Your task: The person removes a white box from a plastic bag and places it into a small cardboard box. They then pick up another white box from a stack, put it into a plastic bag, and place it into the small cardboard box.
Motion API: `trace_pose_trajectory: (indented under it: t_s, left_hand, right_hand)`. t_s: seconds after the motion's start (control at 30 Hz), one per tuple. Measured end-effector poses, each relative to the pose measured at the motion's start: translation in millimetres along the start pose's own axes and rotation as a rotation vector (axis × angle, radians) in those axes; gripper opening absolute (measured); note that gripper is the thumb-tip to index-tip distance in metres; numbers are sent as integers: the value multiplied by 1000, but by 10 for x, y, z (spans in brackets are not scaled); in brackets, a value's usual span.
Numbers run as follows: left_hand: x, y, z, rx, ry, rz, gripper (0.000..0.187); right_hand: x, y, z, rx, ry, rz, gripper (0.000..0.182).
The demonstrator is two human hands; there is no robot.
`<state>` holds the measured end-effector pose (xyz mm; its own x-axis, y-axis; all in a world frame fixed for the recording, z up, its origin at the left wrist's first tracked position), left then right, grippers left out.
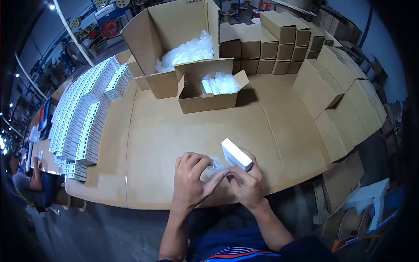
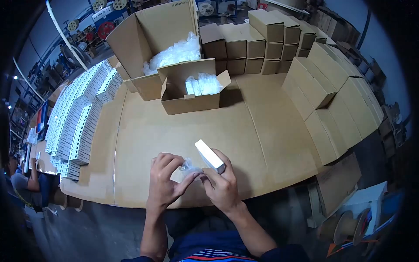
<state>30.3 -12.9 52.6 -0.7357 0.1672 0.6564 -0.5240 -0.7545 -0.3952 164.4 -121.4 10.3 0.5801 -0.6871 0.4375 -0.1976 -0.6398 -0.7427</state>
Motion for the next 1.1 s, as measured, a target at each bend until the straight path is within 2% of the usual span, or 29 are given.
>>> trace_pose_trajectory:
  t_s: [0.07,0.1,0.2,0.23,0.33,0.37,0.4,0.47,0.57,0.67,0.77,0.8,0.87,0.93,0.97,1.0,1.1]
  left_hand:
    - [-24,-15,-19,75,37,-44,26]
    - [-20,-38,-9,103,92,-35,18]
    - [-75,-53,-69,211,277,-49,15]
    - [-102,-56,-105,178,277,-23,14]
    - [-127,-87,-143,360,360,-87,13]
    - [-111,-112,-145,323,325,-87,13]
    - [-102,-134,-195,369,286,-113,14]
    - [-100,-173,-313,283,218,-85,14]
    - [-61,-193,-362,345,523,-250,18]
    - [-77,-215,-552,360,639,-398,28]
    - [-202,-136,-673,135,968,-145,25]
    - [-216,-128,-657,74,1085,-65,24]
    - [-235,-118,-655,73,1022,-47,21]
    - [-245,-99,-680,190,985,-35,23]
    - [-224,-129,-664,176,959,40,26]
    - [-200,-208,-685,11,853,114,28]
    - [-154,-280,-702,67,922,256,54]
  right_hand:
    - [12,-27,21,46,24,-71,20]
    - [15,-38,23,16,-1,-76,19]
    - [30,-50,31,-79,-52,-105,18]
    - [29,-35,42,-115,-56,-123,17]
    - [32,-10,52,-267,-134,-213,16]
    - [36,7,55,-325,-170,-250,17]
    - [51,16,81,-302,-207,-271,17]
    - [106,45,185,-258,-282,-311,18]
    - [142,96,337,-257,-373,-293,17]
    - [182,72,373,-339,-501,-336,16]
    - [102,235,482,-546,-637,-314,17]
    - [85,228,467,-557,-694,-284,17]
    - [54,232,408,-587,-807,-221,18]
    - [51,231,420,-551,-742,-306,19]
    - [54,230,430,-532,-709,-348,20]
    - [45,242,463,-512,-675,-353,20]
    - [7,309,510,-516,-622,-302,21]
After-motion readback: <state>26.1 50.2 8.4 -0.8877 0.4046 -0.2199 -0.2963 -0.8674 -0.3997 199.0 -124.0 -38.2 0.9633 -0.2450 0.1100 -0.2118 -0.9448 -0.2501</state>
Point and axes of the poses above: each hand's wrist, its own y-axis away from the middle knuckle, its own x-axis out of the back of the hand, z = x × y, the point moved 3 cm from there along -y, towards the middle knuckle, and after that the axes turned 15 degrees about x, right-handed, at the moved point
